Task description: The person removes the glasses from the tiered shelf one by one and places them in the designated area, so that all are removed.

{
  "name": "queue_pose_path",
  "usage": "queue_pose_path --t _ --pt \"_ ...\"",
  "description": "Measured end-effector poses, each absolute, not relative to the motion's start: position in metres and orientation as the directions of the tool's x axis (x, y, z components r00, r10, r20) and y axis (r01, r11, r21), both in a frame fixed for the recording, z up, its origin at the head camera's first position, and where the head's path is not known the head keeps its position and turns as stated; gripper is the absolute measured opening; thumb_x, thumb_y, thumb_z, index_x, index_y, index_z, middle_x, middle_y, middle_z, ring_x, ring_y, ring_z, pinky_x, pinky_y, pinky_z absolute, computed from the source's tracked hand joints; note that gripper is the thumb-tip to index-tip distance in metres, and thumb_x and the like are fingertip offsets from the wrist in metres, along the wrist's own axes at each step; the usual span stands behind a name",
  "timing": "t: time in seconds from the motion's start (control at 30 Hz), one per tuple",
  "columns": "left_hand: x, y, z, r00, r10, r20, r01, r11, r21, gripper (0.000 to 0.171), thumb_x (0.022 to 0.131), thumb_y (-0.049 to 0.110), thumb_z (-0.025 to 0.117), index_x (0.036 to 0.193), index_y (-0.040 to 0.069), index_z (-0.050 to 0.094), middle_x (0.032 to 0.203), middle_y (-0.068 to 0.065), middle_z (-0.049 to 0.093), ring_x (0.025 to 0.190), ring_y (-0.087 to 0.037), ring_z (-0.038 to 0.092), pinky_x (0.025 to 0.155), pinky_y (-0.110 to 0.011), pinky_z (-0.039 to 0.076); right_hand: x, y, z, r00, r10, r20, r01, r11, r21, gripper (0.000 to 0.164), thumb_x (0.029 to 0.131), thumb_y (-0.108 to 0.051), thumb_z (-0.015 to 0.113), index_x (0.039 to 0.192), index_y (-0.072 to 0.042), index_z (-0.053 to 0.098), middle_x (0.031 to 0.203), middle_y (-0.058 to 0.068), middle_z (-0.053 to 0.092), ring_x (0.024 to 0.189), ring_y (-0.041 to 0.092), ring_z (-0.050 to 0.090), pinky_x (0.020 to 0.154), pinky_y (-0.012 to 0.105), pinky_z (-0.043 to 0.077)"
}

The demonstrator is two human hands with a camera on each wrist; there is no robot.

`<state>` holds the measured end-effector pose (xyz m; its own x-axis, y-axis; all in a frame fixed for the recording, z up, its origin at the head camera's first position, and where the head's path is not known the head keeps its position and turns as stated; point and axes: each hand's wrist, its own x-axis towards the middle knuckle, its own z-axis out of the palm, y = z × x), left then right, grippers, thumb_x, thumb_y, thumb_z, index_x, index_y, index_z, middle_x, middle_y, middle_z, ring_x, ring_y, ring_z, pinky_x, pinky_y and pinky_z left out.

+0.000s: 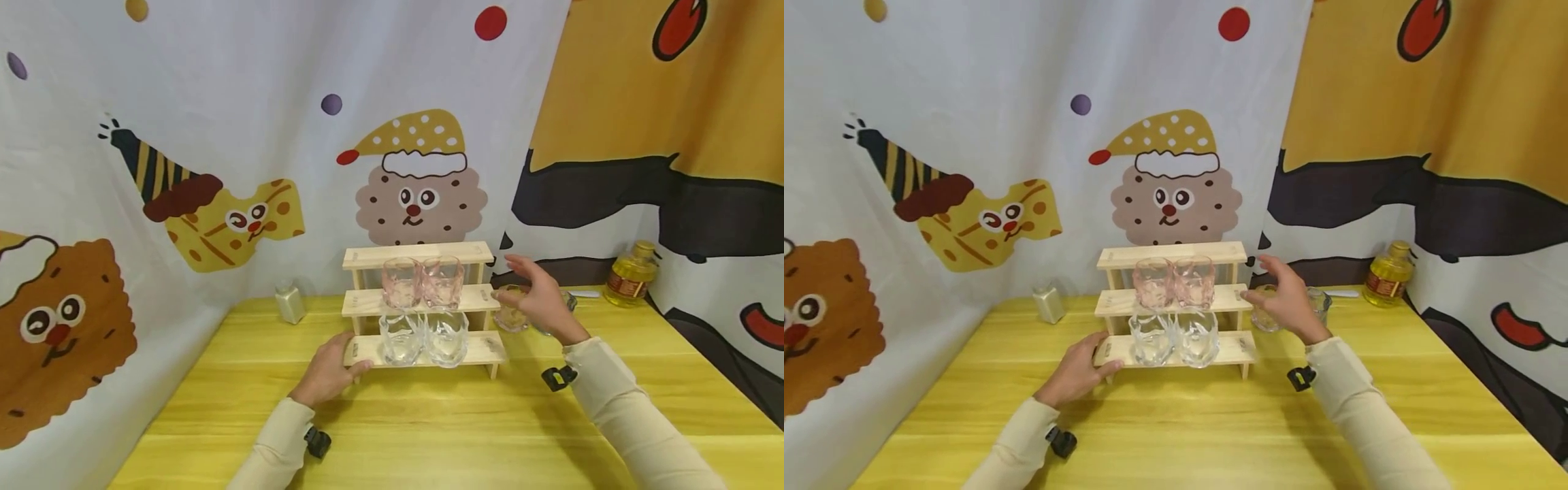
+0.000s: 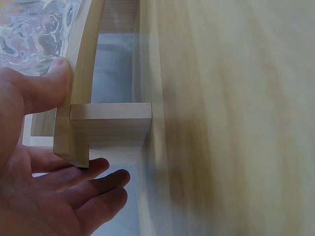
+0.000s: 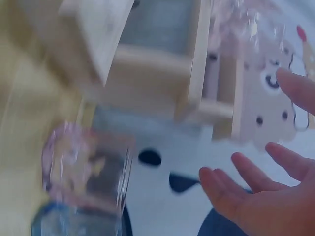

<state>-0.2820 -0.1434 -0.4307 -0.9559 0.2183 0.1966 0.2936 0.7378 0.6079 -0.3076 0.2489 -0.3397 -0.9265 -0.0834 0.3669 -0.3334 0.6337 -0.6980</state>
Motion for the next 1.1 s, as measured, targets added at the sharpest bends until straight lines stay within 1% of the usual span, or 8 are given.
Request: queue_pose_path --t 0.1,0.2,0.4,0.6,0.73,0.9,1.0,1.1 --pt "-0.283 -0.144 -0.430 -0.956 0.217 0.200 0.294 0.739 0.606 0.069 0.089 0.032 0.077 0.141 -0.005 0.050 0.133 -0.022 0.061 0.116 -0.035 0.062 0.100 -0.052 0.050 -0.307 0.232 -0.340 -0.918 -0.126 0.376 -0.376 0.576 -0.725 0.076 0.091 -0.019 0.075 0.155 -0.010 0.035 0.156 0.025 0.041 0.143 0.043 0.039 0.110 0.060 0.040" --pt "-0.283 -0.144 -0.431 -0.956 0.217 0.196 0.292 0.737 0.610 0.069 0.089 0.032 0.076 0.141 -0.005 0.050 0.133 -0.022 0.061 0.115 -0.034 0.062 0.100 -0.051 0.050 -0.308 0.217 -0.341 -0.916 -0.156 0.370 -0.393 0.539 -0.745 0.075 0.091 -0.019 0.075 0.154 -0.011 0.036 0.154 0.024 0.043 0.142 0.042 0.042 0.112 0.057 0.040" --pt "-0.282 -0.144 -0.433 -0.955 0.221 0.196 0.295 0.736 0.610 0.068 0.089 0.032 0.077 0.140 -0.004 0.051 0.131 -0.020 0.063 0.111 -0.031 0.063 0.097 -0.050 0.052 -0.315 0.195 -0.341 -0.919 -0.196 0.343 -0.395 0.492 -0.776 0.077 0.090 -0.016 0.075 0.155 -0.010 0.034 0.151 0.026 0.044 0.139 0.047 0.045 0.112 0.058 0.040" --pt "-0.284 -0.142 -0.432 -0.956 0.224 0.192 0.295 0.732 0.614 0.067 0.090 0.031 0.076 0.140 -0.004 0.051 0.129 -0.019 0.064 0.107 -0.028 0.063 0.094 -0.048 0.052 -0.325 0.182 -0.339 -0.931 -0.204 0.304 -0.366 0.510 -0.778 0.081 0.090 -0.023 0.076 0.157 -0.013 0.032 0.155 0.025 0.041 0.136 0.047 0.047 0.109 0.060 0.043" --pt "-0.285 -0.142 -0.430 -0.953 0.228 0.200 0.303 0.733 0.609 0.067 0.090 0.031 0.077 0.140 -0.004 0.050 0.129 -0.019 0.064 0.105 -0.027 0.064 0.090 -0.046 0.053 -0.333 0.177 -0.337 -0.937 -0.206 0.281 -0.348 0.502 -0.791 0.083 0.090 -0.024 0.076 0.158 -0.014 0.029 0.151 0.023 0.045 0.137 0.047 0.046 0.110 0.061 0.040" --pt "-0.284 -0.142 -0.429 -0.955 0.222 0.194 0.295 0.737 0.608 0.068 0.090 0.031 0.076 0.141 -0.004 0.049 0.131 -0.020 0.063 0.108 -0.029 0.064 0.092 -0.047 0.053 -0.339 0.173 -0.335 -0.950 -0.199 0.239 -0.305 0.451 -0.838 0.083 0.090 -0.020 0.075 0.158 -0.013 0.028 0.145 0.020 0.050 0.134 0.043 0.049 0.109 0.057 0.043" --pt "-0.284 -0.144 -0.429 -0.956 0.218 0.194 0.292 0.738 0.608 0.068 0.090 0.031 0.076 0.142 -0.004 0.049 0.133 -0.021 0.062 0.113 -0.031 0.063 0.096 -0.049 0.052 -0.339 0.171 -0.334 -0.954 -0.191 0.232 -0.294 0.430 -0.854 0.082 0.090 -0.018 0.076 0.157 -0.013 0.030 0.142 0.020 0.053 0.129 0.041 0.053 0.104 0.054 0.047" --pt "-0.283 -0.145 -0.430 -0.954 0.222 0.204 0.301 0.735 0.608 0.068 0.090 0.030 0.076 0.142 -0.005 0.048 0.136 -0.023 0.060 0.119 -0.036 0.061 0.100 -0.051 0.050 -0.340 0.171 -0.334 -0.954 -0.178 0.240 -0.294 0.421 -0.858 0.080 0.089 -0.019 0.077 0.156 -0.013 0.033 0.137 0.018 0.057 0.123 0.038 0.058 0.098 0.049 0.051"
